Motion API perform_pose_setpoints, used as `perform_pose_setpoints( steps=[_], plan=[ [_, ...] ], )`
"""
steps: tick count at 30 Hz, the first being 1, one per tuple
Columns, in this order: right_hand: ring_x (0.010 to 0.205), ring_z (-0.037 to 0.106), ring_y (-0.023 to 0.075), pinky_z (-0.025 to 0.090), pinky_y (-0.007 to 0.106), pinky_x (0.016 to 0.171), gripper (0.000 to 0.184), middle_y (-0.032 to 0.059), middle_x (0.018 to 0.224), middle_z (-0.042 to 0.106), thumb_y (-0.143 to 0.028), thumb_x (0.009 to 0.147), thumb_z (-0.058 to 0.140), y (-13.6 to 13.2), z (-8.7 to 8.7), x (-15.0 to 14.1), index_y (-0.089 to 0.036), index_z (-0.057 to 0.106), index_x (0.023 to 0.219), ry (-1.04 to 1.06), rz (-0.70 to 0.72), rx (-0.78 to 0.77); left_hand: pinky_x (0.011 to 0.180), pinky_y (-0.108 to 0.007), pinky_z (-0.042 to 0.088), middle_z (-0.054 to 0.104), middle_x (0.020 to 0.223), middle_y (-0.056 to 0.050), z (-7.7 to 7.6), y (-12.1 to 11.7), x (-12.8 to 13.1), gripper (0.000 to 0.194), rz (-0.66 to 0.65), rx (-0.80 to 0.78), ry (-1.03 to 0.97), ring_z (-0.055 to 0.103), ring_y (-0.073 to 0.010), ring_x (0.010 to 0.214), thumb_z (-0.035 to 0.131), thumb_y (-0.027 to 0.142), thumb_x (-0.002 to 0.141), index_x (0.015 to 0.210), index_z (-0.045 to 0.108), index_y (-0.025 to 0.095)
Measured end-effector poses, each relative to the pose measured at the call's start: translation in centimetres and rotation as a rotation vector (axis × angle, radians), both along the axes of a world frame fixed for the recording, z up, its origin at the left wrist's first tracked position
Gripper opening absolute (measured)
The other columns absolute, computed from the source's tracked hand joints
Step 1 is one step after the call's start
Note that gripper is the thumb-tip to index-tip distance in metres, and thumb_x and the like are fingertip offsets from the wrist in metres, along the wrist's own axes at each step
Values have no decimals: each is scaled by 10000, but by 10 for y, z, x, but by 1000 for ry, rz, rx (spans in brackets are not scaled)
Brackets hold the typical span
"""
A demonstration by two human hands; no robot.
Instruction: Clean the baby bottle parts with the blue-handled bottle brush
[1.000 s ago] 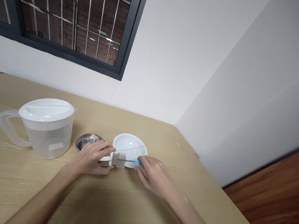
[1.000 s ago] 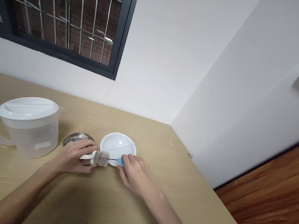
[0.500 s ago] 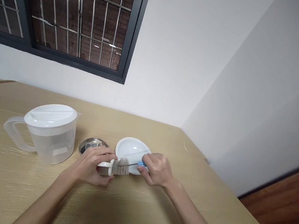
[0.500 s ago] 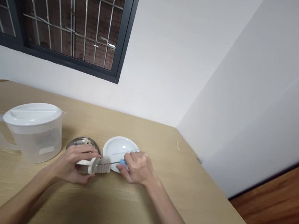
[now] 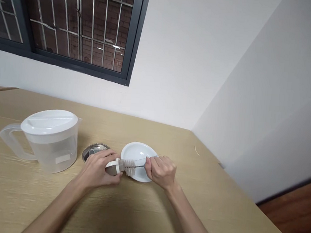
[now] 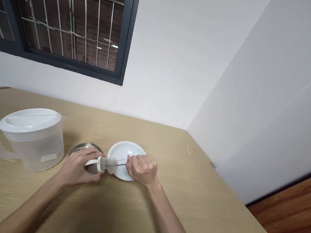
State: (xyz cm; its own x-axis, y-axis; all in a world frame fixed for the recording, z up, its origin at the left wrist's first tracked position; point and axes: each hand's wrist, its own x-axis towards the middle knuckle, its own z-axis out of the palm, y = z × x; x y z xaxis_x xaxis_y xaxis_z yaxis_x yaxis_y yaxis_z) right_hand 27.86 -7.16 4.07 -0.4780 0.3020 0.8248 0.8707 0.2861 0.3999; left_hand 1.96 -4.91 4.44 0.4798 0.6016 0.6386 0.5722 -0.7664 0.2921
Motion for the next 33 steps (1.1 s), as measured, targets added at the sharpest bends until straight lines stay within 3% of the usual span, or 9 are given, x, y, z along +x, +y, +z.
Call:
perform_pose_setpoints(
  steps=[7, 11, 18, 20, 27, 33],
  plan=[
    [434, 325, 92, 213, 303, 523, 394, -46, 444, 400, -114, 884, 501, 6, -8, 6, -199, 402, 512, 136, 61, -12, 780, -308, 529, 720, 986, -55, 0, 9, -14, 405, -239, 43, -13, 680, -215, 872, 720, 250, 624, 1026, 683, 218],
    [432, 321, 91, 209, 303, 522, 405, -46, 437, 402, -115, 886, 496, 9, -15, 9, -199, 396, 503, 194, 57, -20, 792, -307, 529, 724, 992, -54, 0, 8, -11, 375, -186, 62, -35, 680, -208, 881, 717, 273, 667, 1036, 684, 215],
    [443, 311, 93, 197, 309, 515, 389, -48, 454, 391, -157, 876, 553, 6, -16, 2, -198, 407, 517, 123, -13, 48, 673, -259, 504, 704, 959, -15, -2, 6, -4, 237, 92, -25, 30, 658, -172, 784, 680, 287, 692, 924, 698, 242],
    [442, 296, 93, 186, 311, 513, 397, -49, 455, 377, -168, 884, 541, 3, -14, 2, -199, 391, 517, 109, -3, 54, 697, -269, 511, 704, 967, -11, -2, 7, -6, 253, 74, -45, 46, 661, -177, 797, 688, 297, 682, 930, 698, 249],
    [425, 295, 83, 212, 294, 522, 411, -52, 433, 386, -136, 891, 502, 0, -16, 9, -196, 393, 499, 179, 59, -76, 813, -309, 529, 714, 1063, -33, -3, 10, -18, 456, -246, 21, 85, 685, -215, 918, 726, 267, 609, 1062, 676, 250],
    [431, 319, 82, 222, 284, 525, 407, -45, 431, 421, -133, 885, 524, 1, -18, 9, -189, 425, 494, 198, 21, -51, 798, -307, 528, 721, 1022, -29, -4, 11, -16, 389, -166, 69, 31, 683, -208, 909, 715, 267, 651, 1037, 674, 245]
  ],
)
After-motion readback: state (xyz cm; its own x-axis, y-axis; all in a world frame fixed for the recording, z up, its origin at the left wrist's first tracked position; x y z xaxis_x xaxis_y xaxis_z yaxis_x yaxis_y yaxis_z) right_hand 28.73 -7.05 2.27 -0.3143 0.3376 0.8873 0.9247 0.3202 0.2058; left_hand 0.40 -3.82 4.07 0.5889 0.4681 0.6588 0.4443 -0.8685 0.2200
